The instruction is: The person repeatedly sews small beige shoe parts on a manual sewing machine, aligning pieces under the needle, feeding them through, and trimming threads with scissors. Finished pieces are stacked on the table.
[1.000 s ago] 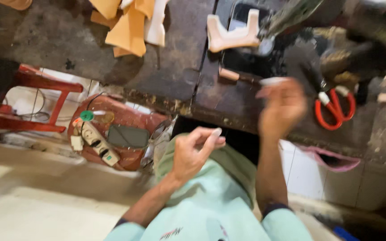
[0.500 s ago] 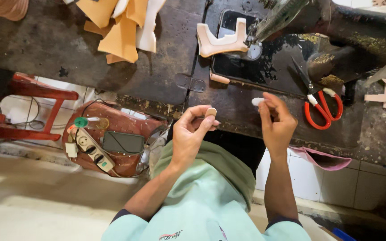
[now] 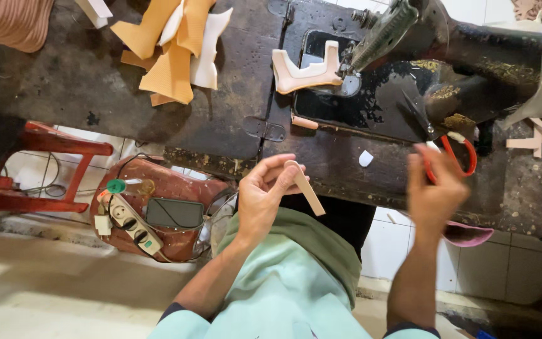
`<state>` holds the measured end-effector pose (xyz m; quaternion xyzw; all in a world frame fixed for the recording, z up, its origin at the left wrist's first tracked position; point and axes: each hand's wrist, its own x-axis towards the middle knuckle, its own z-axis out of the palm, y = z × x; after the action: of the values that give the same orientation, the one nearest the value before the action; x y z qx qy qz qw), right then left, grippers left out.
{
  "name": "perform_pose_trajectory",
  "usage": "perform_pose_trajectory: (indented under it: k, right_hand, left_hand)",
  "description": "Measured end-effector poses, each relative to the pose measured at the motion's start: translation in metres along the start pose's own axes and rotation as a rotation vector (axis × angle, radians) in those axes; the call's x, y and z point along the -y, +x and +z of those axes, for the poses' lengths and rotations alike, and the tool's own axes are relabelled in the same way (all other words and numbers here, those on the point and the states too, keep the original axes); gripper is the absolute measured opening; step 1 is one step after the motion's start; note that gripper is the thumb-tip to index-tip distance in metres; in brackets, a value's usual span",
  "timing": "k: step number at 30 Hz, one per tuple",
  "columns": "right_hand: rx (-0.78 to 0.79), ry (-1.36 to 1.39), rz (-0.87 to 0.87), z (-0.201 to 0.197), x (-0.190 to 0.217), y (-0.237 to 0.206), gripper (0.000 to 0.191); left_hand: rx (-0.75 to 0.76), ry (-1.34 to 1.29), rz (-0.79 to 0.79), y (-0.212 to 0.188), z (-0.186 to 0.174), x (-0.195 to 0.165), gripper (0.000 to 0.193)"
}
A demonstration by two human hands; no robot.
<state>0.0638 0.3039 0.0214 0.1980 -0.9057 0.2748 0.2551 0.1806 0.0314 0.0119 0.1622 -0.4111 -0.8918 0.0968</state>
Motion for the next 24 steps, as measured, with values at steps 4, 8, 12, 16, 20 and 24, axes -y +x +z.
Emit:
perform_pose_trajectory:
  k: [4, 8, 12, 16, 20, 24]
  right_hand:
    - [0.127, -0.28, -0.007, -0.025, -0.045, 0.001, 0.033]
    - [0.29, -0.165, 0.145, -0.03, -0.053, 0.008, 0.048]
    - [0.376, 0.365, 0.352, -0.03, -0.011, 0.009, 0.055]
    - [0.389, 0.333, 0.106, -0.025, 0.049, -0.009, 0.051]
    - [0.388, 0.2, -0.211, -0.026, 0.072, -0.006, 0.06]
    - [0.432, 0.189, -0.255, -0.027, 0.073, 0.004, 0.059]
  left_hand:
    - [0.051, 0.023, 0.064, 0.003, -0.003, -0.003, 0.026]
    - [0.097, 0.081, 0.096, 0.003, -0.002, -0.005, 0.023]
    - [0.148, 0.108, 0.107, 0.002, 0.003, -0.008, 0.022]
    - [0.17, 0.146, 0.09, -0.004, 0.008, -0.015, 0.02]
    - [0.2, 0.179, 0.091, -0.003, 0.013, -0.022, 0.019]
    - [0.226, 0.189, 0.058, -0.004, 0.013, -0.024, 0.019]
